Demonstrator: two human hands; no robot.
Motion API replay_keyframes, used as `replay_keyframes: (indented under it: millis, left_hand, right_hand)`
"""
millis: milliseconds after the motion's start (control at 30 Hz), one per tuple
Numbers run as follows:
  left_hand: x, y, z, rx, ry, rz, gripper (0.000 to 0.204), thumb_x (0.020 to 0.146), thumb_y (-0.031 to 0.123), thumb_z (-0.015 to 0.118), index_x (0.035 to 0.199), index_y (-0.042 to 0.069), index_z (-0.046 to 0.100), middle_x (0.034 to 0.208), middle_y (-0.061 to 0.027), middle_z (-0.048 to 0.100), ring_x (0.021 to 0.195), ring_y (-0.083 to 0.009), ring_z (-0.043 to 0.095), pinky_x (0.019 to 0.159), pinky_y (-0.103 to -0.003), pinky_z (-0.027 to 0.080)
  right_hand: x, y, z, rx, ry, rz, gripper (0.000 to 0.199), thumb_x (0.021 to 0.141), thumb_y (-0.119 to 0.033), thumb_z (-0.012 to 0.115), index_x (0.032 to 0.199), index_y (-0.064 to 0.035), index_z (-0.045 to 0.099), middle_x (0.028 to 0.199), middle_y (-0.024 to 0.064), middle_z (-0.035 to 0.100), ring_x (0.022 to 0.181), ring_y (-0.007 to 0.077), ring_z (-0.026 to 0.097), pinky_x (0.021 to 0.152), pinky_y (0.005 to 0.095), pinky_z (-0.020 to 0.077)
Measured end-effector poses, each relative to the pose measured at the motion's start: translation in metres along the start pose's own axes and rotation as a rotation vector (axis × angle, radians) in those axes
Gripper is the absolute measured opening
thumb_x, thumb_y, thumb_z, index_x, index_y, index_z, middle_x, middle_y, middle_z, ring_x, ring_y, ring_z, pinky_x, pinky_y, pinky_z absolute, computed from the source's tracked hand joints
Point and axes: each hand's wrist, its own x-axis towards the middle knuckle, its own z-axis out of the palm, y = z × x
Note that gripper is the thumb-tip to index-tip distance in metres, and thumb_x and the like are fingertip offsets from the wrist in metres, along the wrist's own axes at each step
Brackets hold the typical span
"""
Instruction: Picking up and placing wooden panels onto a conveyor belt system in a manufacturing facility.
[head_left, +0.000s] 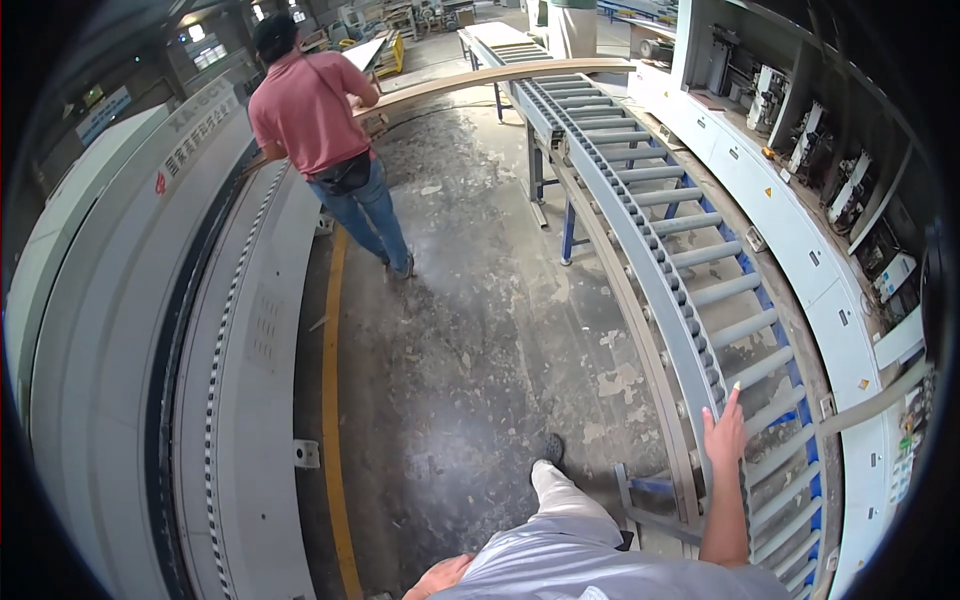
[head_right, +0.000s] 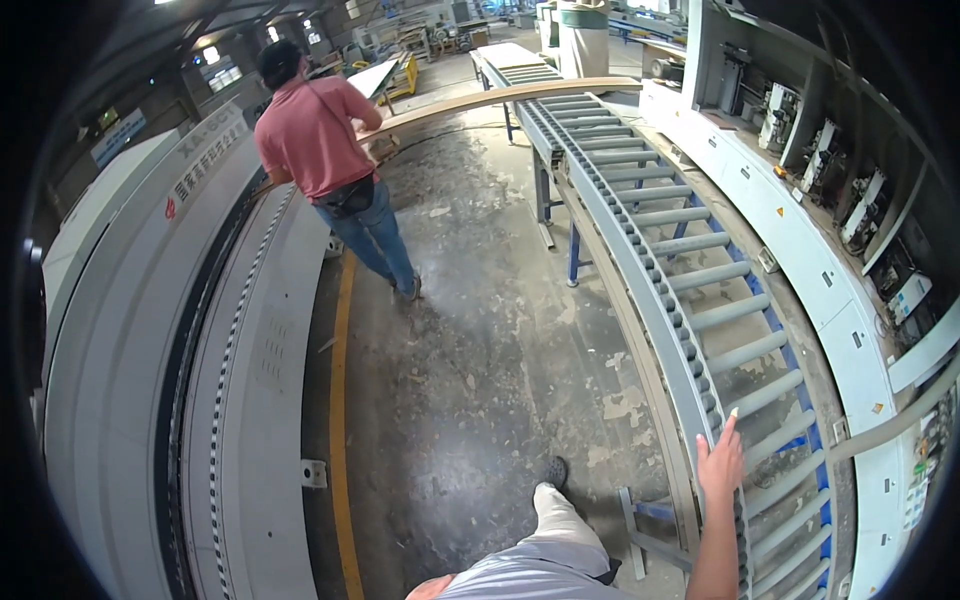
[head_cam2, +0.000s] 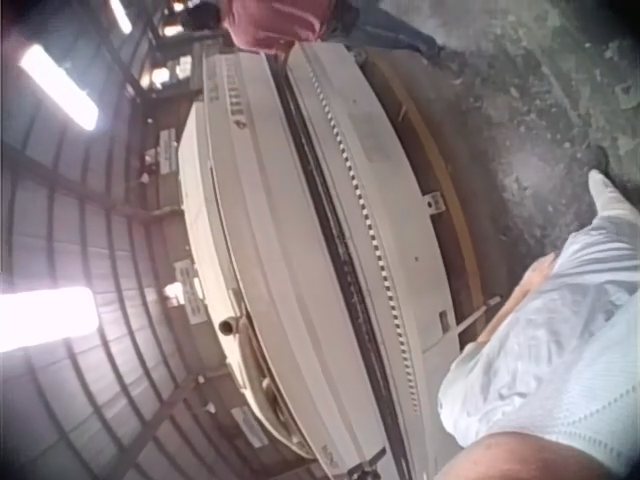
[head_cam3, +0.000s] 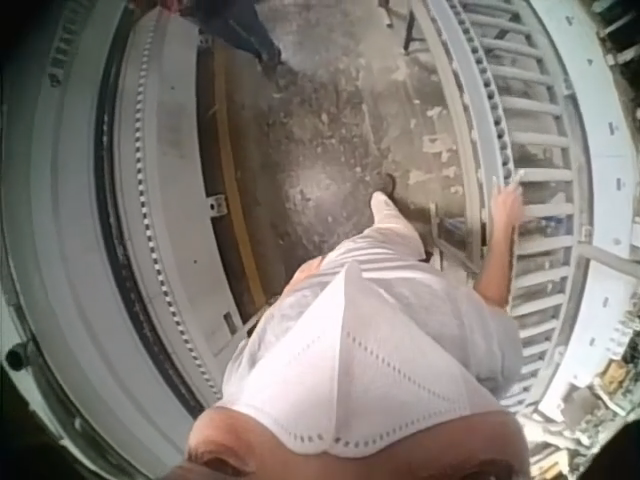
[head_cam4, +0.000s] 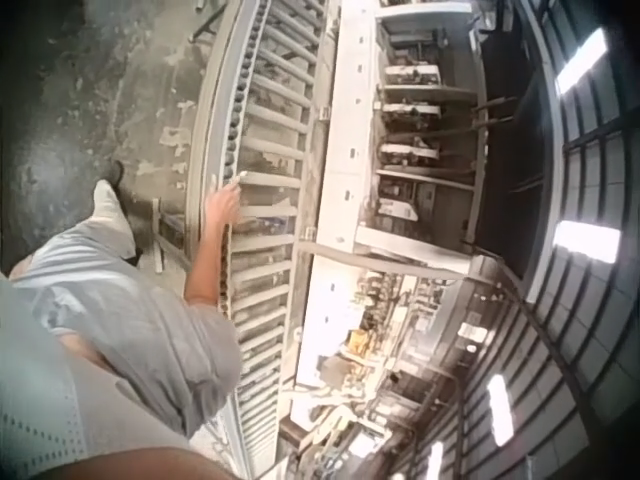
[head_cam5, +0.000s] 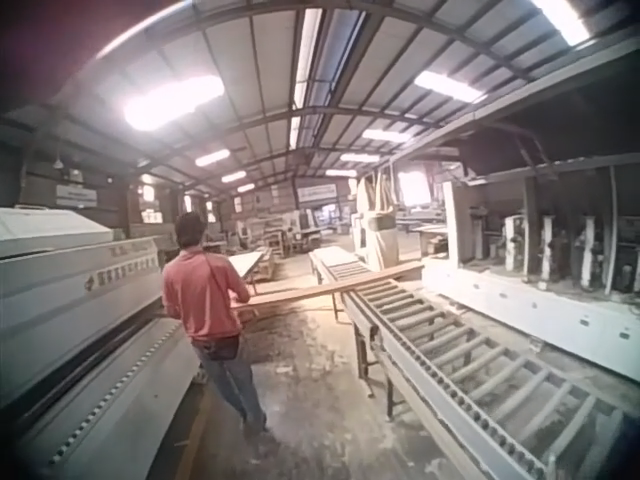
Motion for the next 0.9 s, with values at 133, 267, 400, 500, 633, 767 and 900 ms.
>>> replay_keyframes:
  millis: [133, 267, 400, 500, 633, 767, 900]
  left_hand:
    - [0.066, 0.062, -0.037, 0.424, -0.052, 0.447, 0.041, 0.088, 0.029, 0.046, 0.119, 0.001, 0.048, 0.118, -0.0156, 0.051, 0.108, -0.0281, 0.052, 0.090, -0.037, 0.042]
    - [0.129, 0.107, -0.063, 0.927, -0.237, 0.856, 0.040, 0.084, 0.017, 0.045, 0.120, 0.000, 0.042, 0.117, -0.0157, 0.047, 0.103, -0.0305, 0.054, 0.085, -0.039, 0.047]
    - [0.157, 0.150, -0.080, 0.908, -0.212, 0.703, 0.040, 0.086, 0.025, 0.046, 0.117, 0.000, 0.046, 0.114, -0.0169, 0.051, 0.104, -0.0316, 0.053, 0.087, -0.039, 0.044]
    - [0.170, 0.188, -0.091, 0.871, -0.160, 0.462, 0.041, 0.089, 0.036, 0.046, 0.111, 0.002, 0.054, 0.109, -0.0184, 0.057, 0.104, -0.0321, 0.053, 0.088, -0.041, 0.041]
    - [0.222, 0.193, -0.127, 0.764, -0.114, 0.517, 0.039, 0.090, 0.038, 0.043, 0.100, 0.003, 0.056, 0.100, -0.0208, 0.057, 0.096, -0.0374, 0.053, 0.082, -0.045, 0.041]
    - [0.273, 0.255, -0.161, 0.864, -0.041, 0.793, 0.028, 0.088, 0.028, 0.044, 0.094, 0.003, 0.056, 0.093, -0.0187, 0.055, 0.086, -0.0363, 0.053, 0.075, -0.045, 0.042]
    - [0.310, 0.330, -0.218, 0.908, -0.042, 0.941, 0.026, 0.085, 0.022, 0.044, 0.099, 0.003, 0.055, 0.095, -0.0171, 0.054, 0.091, -0.0344, 0.052, 0.077, -0.043, 0.042]
  right_hand:
    - [0.064, -0.047, 0.004, -0.006, -0.052, -0.002, 0.078, 0.083, -0.039, 0.059, 0.141, -0.0041, 0.020, 0.109, 0.0204, 0.051, 0.100, 0.0361, 0.052, 0.084, 0.0447, 0.0426]
    - [0.127, -0.086, 0.017, 0.022, -0.049, -0.025, 0.080, 0.082, -0.039, 0.060, 0.141, -0.0042, 0.019, 0.110, 0.0202, 0.051, 0.100, 0.0357, 0.052, 0.084, 0.0449, 0.0429]
    - [0.178, -0.127, 0.031, 0.048, -0.088, -0.050, 0.081, 0.081, -0.042, 0.059, 0.141, -0.0043, 0.020, 0.111, 0.0198, 0.050, 0.101, 0.0357, 0.052, 0.083, 0.0449, 0.0432]
    - [0.215, -0.152, 0.044, 0.024, -0.078, -0.067, 0.080, 0.082, -0.042, 0.059, 0.141, -0.0049, 0.019, 0.113, 0.0199, 0.049, 0.103, 0.0361, 0.051, 0.086, 0.0445, 0.0423]
    - [0.265, -0.194, 0.053, 0.031, -0.075, -0.079, 0.080, 0.082, -0.042, 0.059, 0.141, -0.0049, 0.020, 0.112, 0.0203, 0.049, 0.103, 0.0361, 0.051, 0.086, 0.0443, 0.0419]
    - [0.312, -0.239, 0.067, 0.007, -0.085, -0.049, 0.078, 0.083, -0.042, 0.058, 0.141, -0.0048, 0.021, 0.112, 0.0210, 0.050, 0.103, 0.0367, 0.051, 0.085, 0.0447, 0.0431]
    - [0.355, -0.282, 0.081, 0.015, -0.096, -0.013, 0.078, 0.083, -0.043, 0.057, 0.141, -0.0061, 0.021, 0.115, 0.0217, 0.050, 0.105, 0.0376, 0.051, 0.086, 0.0457, 0.0426]
